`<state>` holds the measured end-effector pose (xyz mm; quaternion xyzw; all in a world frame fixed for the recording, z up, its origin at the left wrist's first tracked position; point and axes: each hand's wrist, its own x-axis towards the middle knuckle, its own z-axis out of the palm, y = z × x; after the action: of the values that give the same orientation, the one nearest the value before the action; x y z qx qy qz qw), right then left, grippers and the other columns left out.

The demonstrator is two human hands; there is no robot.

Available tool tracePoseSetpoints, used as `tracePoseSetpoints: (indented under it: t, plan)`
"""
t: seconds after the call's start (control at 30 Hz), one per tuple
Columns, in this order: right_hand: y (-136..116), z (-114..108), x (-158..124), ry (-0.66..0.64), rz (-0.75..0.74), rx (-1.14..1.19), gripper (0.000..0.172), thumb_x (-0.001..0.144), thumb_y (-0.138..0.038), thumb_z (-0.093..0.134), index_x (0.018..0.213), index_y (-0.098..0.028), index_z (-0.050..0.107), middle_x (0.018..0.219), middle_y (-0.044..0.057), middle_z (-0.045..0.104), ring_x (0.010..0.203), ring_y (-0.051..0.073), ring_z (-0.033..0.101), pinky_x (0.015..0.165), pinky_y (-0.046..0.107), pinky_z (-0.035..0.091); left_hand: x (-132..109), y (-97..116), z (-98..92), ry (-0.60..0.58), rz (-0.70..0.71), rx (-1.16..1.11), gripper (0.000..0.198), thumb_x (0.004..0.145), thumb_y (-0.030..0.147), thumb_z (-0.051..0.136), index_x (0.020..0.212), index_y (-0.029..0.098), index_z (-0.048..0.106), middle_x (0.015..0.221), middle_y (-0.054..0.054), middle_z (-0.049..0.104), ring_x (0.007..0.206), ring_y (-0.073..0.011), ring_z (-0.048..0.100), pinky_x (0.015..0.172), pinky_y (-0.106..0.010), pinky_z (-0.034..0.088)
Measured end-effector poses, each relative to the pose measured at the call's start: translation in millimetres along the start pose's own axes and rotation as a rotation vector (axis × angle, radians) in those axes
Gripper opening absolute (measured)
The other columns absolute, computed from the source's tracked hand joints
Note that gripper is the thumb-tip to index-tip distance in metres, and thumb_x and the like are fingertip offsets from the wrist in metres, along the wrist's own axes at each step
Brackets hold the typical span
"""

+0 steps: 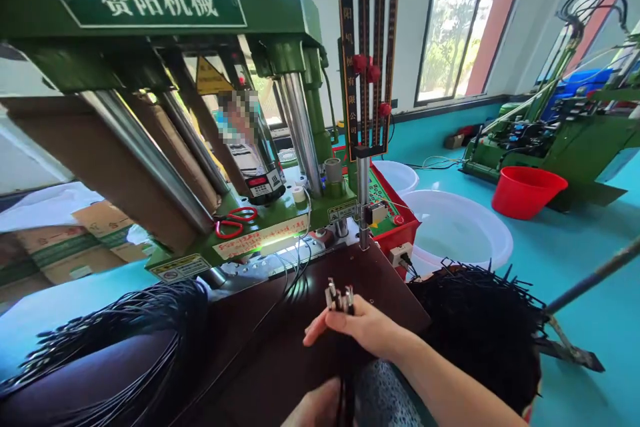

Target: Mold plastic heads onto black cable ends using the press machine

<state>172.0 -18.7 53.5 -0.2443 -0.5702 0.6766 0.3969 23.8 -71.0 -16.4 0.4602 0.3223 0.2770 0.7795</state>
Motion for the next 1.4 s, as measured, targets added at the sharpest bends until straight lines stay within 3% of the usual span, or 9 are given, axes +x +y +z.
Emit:
tracePoseSetpoints:
  t: [0.13,0.27,0.4,0.53,0.77,0.93,1.07,1.27,1.4]
  plan:
    - [11.5,6.3,0.2,-0.058,0.159,-0.032,0.031,0.08,-0.038,0.055,0.101,-0.017,0.065,0.108,0.009,0.063,0.11,0.023,0.051,0.095,0.038,0.037,16.5,20.9,11.1,0.161,0.201,-0.273,0.044,0.062,0.05,0.067,0.087,0.016,0.056,0.054,0.003,0.051,0.041,-0.0067,0.044,0.039,-0.018,0.033]
    - [-5.2,-9.5,18.3,-0.009,0.07,-0.004,0.049,0.08,-0.044,0.052,0.123,-0.022,0.051,0.126,0.01,0.051,0.116,0.023,0.045,0.099,0.04,0.032,24.9,27.2,11.0,0.245,0.162,-0.103,0.035,0.077,0.048,0.052,0.074,0.013,0.053,0.039,0.007,0.039,0.028,-0.0017,0.026,0.032,-0.017,0.018]
    - [-27.9,-17.3,42.2,-0.137,0.075,-0.521,0.043,0.087,-0.043,0.041,0.121,-0.021,0.053,0.125,0.008,0.053,0.117,0.022,0.044,0.101,0.04,0.028,29.7,30.1,9.8,0.341,0.164,-0.004,0.034,0.078,0.045,0.051,0.074,0.011,0.053,0.042,0.007,0.041,0.03,-0.0014,0.03,0.033,-0.017,0.018]
    - [-24.3,-13.8,49.4,-0.212,0.074,-0.856,0.044,0.089,-0.043,0.034,0.109,-0.016,0.063,0.121,0.009,0.056,0.114,0.022,0.047,0.098,0.035,0.033,35.0,40.1,6.2,0.309,0.199,-0.12,0.031,0.078,0.042,0.051,0.073,0.011,0.053,0.045,0.005,0.046,0.031,-0.0025,0.034,0.033,-0.017,0.022]
    - [1.2,-27.8,49.1,-0.238,0.041,-0.661,0.043,0.093,-0.034,0.025,0.12,-0.015,0.052,0.123,0.009,0.054,0.112,0.017,0.049,0.095,0.033,0.038,46.4,41.3,0.2,0.171,0.081,-0.242,0.038,0.07,0.05,0.057,0.074,0.013,0.049,0.047,0.005,0.046,0.03,-0.0039,0.037,0.031,-0.018,0.024]
    - [24.0,-69.9,88.0,0.146,0.072,-1.355,0.037,0.088,-0.014,0.028,0.117,-0.016,0.052,0.112,0.009,0.06,0.106,0.019,0.052,0.092,0.036,0.038,45.4,41.0,-11.8,0.504,0.12,-0.21,0.047,0.063,0.06,0.058,0.073,0.017,0.043,0.048,0.011,0.036,0.031,0.0013,0.021,0.031,-0.015,0.012]
    - [38.3,-87.4,109.0,0.196,0.124,-1.537,0.038,0.075,0.001,0.035,0.105,-0.009,0.055,0.108,0.018,0.057,0.108,0.026,0.047,0.094,0.041,0.029,40.2,36.7,-21.8,0.611,0.191,-0.157,0.048,0.065,0.063,0.054,0.074,0.018,0.042,0.049,0.011,0.035,0.031,0.0006,0.024,0.03,-0.014,0.014]
    - [29.9,-76.5,79.7,0.06,0.276,-1.524,0.027,0.063,-0.006,0.047,0.087,-0.015,0.053,0.086,0.011,0.061,0.085,0.025,0.057,0.074,0.034,0.04,33.8,31.2,-22.0,0.596,0.192,-0.286,0.046,0.067,0.063,0.052,0.076,0.018,0.044,0.045,0.013,0.027,0.032,0.0006,0.015,0.031,-0.015,0.008]
    - [26.5,-64.2,31.0,0.068,0.472,-1.206,0.023,0.065,-0.011,0.038,0.084,-0.018,0.05,0.054,-0.004,0.051,0.042,0.011,0.049,0.043,0.022,0.037,30.9,36.2,-16.7,0.503,0.216,-0.315,0.043,0.07,0.057,0.054,0.079,0.016,0.047,0.044,0.012,0.029,0.032,0.0004,0.016,0.031,-0.016,0.008]
